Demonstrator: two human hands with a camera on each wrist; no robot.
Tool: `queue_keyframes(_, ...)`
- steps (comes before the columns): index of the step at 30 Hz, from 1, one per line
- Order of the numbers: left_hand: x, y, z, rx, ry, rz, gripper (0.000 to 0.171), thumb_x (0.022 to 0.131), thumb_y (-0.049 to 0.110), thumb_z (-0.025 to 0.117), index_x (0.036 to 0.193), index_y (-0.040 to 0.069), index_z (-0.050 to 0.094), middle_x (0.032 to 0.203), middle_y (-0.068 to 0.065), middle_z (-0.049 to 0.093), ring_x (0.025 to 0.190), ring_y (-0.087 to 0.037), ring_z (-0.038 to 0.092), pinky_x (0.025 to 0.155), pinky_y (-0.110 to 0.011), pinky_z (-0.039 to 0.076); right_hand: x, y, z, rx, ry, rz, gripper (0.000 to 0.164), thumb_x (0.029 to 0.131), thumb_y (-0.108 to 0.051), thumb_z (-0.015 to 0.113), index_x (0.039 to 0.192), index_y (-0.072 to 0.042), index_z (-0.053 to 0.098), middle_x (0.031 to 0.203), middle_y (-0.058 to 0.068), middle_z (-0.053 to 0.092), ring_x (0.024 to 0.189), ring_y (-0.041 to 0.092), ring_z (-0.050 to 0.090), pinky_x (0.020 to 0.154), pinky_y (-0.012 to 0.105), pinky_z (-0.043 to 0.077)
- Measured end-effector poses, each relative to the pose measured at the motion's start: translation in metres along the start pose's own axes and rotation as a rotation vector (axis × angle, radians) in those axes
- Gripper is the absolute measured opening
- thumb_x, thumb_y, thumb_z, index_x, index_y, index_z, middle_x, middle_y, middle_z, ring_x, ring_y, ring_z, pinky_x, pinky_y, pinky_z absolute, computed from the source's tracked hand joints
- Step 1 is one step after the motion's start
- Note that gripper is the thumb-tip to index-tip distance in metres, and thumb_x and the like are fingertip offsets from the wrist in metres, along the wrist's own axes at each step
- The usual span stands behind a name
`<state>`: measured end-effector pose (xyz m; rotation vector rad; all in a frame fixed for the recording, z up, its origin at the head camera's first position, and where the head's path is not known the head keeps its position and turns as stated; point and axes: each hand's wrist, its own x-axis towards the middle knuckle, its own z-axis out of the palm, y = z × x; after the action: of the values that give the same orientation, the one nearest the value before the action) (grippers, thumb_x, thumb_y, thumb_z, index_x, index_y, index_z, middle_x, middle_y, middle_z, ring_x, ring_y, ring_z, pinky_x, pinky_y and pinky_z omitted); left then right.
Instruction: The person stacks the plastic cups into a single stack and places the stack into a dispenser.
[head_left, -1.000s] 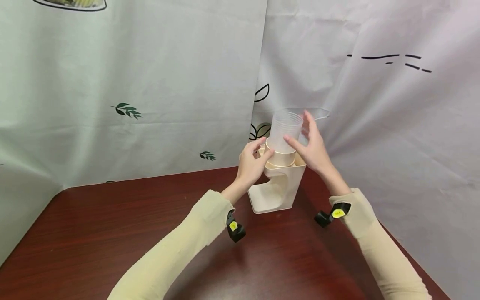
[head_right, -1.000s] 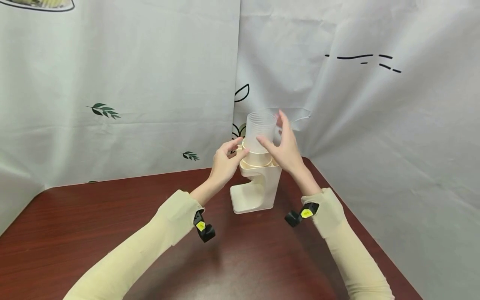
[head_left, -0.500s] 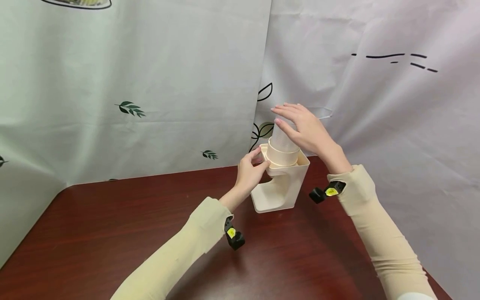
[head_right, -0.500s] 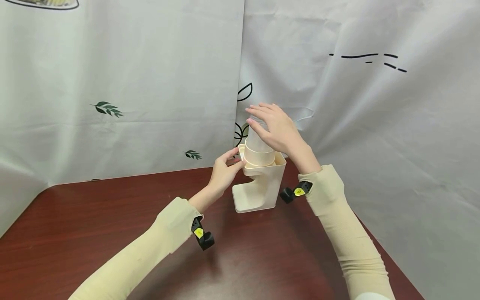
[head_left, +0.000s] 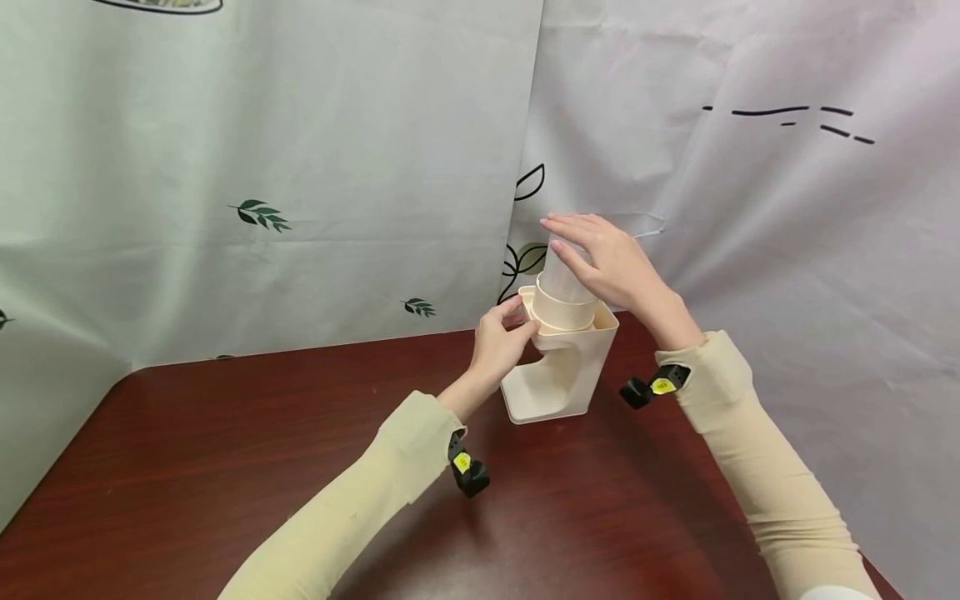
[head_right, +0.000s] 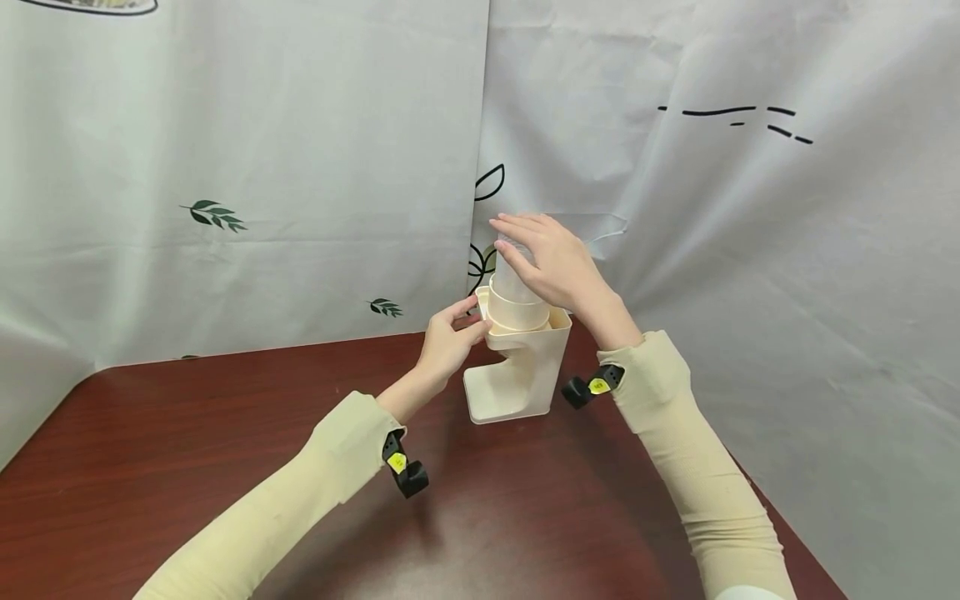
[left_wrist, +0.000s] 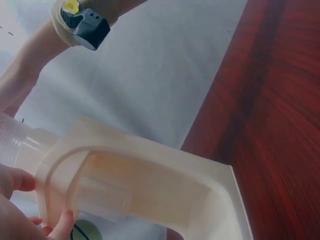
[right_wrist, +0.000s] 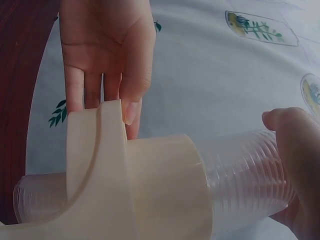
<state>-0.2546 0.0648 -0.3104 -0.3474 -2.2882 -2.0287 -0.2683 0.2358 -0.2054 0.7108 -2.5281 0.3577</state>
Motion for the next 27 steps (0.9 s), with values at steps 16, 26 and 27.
queue_keyframes(16,-0.002,0.003,0.000,-0.030,0.022,-0.028,0.052,0.087,0.010,0.063,0.138,0.008,0.052,0.137,-0.009,0.057,0.119,-0.023,0.060,0.092,-0.033,0.054,-0.003,0.006,0.019,0.002,-0.016,-0.047,0.044,0.099,-0.034,0.049,0.139,-0.018,0.052,0.143,0.005,0.052,0.134,0.026,0.044,0.114,0.047,0.031)
queue_keyframes(26,-0.018,-0.005,-0.033,0.198,-0.035,0.115,0.052,0.092,0.022,0.062,0.141,0.013,0.049,0.140,-0.010,0.053,0.126,-0.028,0.053,0.102,-0.044,0.047,-0.013,-0.014,0.030,-0.002,0.229,-0.158,0.051,0.095,-0.026,0.055,0.141,-0.007,0.047,0.144,0.010,0.051,0.141,0.029,0.036,0.122,0.052,0.007)
queue_keyframes(27,-0.022,-0.007,-0.040,0.257,-0.027,0.159,0.052,0.092,0.022,0.061,0.141,0.012,0.048,0.140,-0.011,0.053,0.127,-0.028,0.052,0.104,-0.045,0.045,-0.015,-0.019,0.033,0.000,0.267,-0.178,0.052,0.094,-0.026,0.054,0.142,-0.007,0.046,0.144,0.010,0.050,0.142,0.029,0.034,0.122,0.051,0.007)
